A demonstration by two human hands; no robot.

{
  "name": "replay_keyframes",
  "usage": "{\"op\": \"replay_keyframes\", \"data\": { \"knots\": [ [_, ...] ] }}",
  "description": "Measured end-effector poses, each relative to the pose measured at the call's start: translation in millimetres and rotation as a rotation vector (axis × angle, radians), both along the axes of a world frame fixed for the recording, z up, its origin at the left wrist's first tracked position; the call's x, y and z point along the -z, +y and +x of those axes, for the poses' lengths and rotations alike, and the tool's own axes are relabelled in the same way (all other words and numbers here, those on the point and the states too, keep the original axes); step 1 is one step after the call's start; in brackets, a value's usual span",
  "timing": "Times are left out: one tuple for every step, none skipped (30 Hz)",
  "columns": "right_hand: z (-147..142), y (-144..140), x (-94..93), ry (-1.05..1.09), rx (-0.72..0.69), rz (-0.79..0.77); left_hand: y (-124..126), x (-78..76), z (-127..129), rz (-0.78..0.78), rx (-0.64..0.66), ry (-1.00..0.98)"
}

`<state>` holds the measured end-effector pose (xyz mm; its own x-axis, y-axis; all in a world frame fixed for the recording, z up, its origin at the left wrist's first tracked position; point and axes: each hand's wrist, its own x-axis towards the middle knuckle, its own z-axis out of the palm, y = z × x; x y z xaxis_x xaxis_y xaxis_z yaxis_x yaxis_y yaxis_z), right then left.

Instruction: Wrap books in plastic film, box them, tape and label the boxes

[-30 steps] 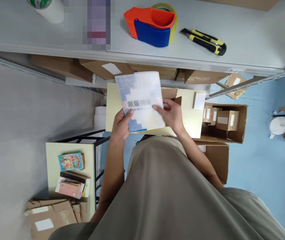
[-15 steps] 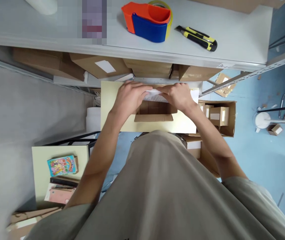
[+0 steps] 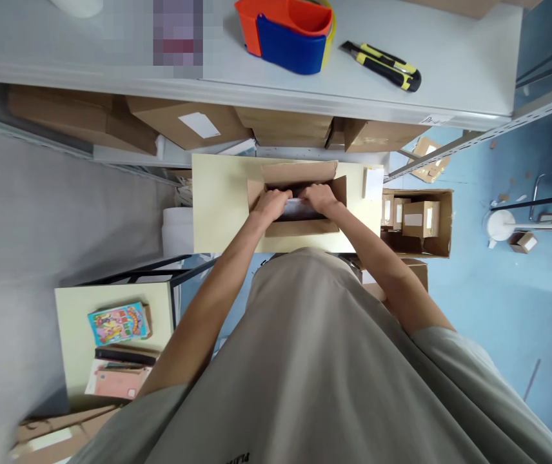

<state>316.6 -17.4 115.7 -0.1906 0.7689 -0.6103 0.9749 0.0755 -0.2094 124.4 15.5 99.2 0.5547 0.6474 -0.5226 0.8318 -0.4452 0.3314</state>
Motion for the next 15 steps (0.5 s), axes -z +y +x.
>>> {"op": "replay_keyframes", "data": {
  "knots": [
    [-2.9,-1.3,3.5,-0.002,0.013,-0.008,-1.1,3.4,2.1,-0.007,0.009,0.022],
    [-5.5,-3.0,6.6,-0.003,0.023,-0.008,-2.2,5.9,4.3,-0.014,0.010,0.041],
    [-7.7,-5.0,9.2,-0.002,0.029,-0.007,-3.4,7.7,6.5,-0.022,0.006,0.057],
    [-9.4,-7.4,11.4,0.000,0.033,-0.008,-5.0,9.0,8.5,-0.033,-0.001,0.072],
    [-10.6,-10.2,13.1,0.004,0.033,-0.010,-7.1,9.9,10.4,-0.044,-0.011,0.084],
    [-11.1,-13.5,14.2,0.010,0.032,-0.012,-10.0,10.6,11.8,-0.047,-0.023,0.083],
    [-10.7,-17.4,14.5,0.012,0.033,-0.015,-13.8,10.9,12.4,-0.042,-0.038,0.070],
    [-9.2,-22.2,14.0,0.013,0.036,-0.011,-18.8,11.0,12.1,-0.030,-0.058,0.047],
    [-6.4,-28.2,12.7,0.019,0.043,0.005,-24.8,10.7,10.4,-0.011,-0.079,0.014],
    [-2.1,-35.3,10.4,0.037,0.055,0.033,-31.7,9.7,7.2,0.011,-0.097,-0.023],
    [3.7,-43.9,7.3,0.070,0.073,0.072,-39.1,7.8,2.2,0.035,-0.109,-0.063],
    [11.3,-53.7,3.5,0.122,0.098,0.129,-46.7,5.0,-4.5,0.057,-0.116,-0.105],
    [20.4,-64.7,-0.7,0.187,0.135,0.202,-54.0,1.1,-13.1,0.082,-0.125,-0.146],
    [31.0,-76.4,-4.9,0.259,0.181,0.285,-60.6,-3.7,-23.3,0.112,-0.138,-0.187],
    [42.5,-88.3,-8.7,0.321,0.246,0.378,-66.0,-9.0,-34.7,0.145,-0.163,-0.221]
  ]
}}
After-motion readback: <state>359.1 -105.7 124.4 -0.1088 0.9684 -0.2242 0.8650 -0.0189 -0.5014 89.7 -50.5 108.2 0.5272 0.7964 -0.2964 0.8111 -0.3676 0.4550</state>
